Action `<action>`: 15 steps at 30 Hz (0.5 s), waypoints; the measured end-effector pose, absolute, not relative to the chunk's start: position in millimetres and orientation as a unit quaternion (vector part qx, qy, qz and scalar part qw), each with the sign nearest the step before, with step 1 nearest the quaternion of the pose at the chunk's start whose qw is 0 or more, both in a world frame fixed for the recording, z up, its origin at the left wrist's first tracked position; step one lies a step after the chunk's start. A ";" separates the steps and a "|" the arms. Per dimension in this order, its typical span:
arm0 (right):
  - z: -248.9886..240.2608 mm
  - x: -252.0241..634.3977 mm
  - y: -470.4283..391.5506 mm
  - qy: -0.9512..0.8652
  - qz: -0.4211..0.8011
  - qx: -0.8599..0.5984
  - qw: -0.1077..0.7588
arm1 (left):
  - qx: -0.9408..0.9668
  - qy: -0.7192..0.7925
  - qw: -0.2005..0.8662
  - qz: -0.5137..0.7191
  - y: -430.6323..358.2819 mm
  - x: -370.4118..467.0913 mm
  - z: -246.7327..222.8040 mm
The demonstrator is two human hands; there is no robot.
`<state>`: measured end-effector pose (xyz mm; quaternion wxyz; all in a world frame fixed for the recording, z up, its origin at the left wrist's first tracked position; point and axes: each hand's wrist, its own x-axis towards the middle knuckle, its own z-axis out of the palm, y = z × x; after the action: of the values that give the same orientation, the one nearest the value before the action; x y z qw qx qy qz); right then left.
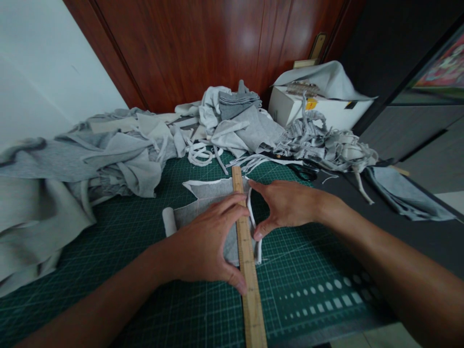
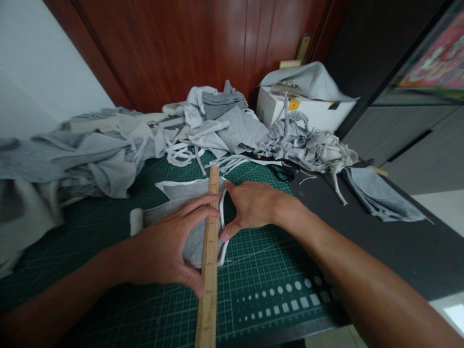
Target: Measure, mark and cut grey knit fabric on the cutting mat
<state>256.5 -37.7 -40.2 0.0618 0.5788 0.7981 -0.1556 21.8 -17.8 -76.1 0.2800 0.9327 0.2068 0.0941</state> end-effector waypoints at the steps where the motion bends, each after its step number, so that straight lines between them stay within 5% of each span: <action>1: -40.2 256.5 -37.5 0.800 -0.155 0.577 0.062 | 0.933 0.208 0.279 0.094 -18.0 22.1 -76.4; 15: -41.2 256.5 -37.9 0.801 -0.147 0.576 0.067 | 0.940 0.210 0.255 0.080 -18.0 22.3 -76.8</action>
<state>256.5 -37.9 -41.2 0.0674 0.5763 0.8012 -0.1466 22.3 -18.0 -76.8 0.2554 0.9404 0.2097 0.0797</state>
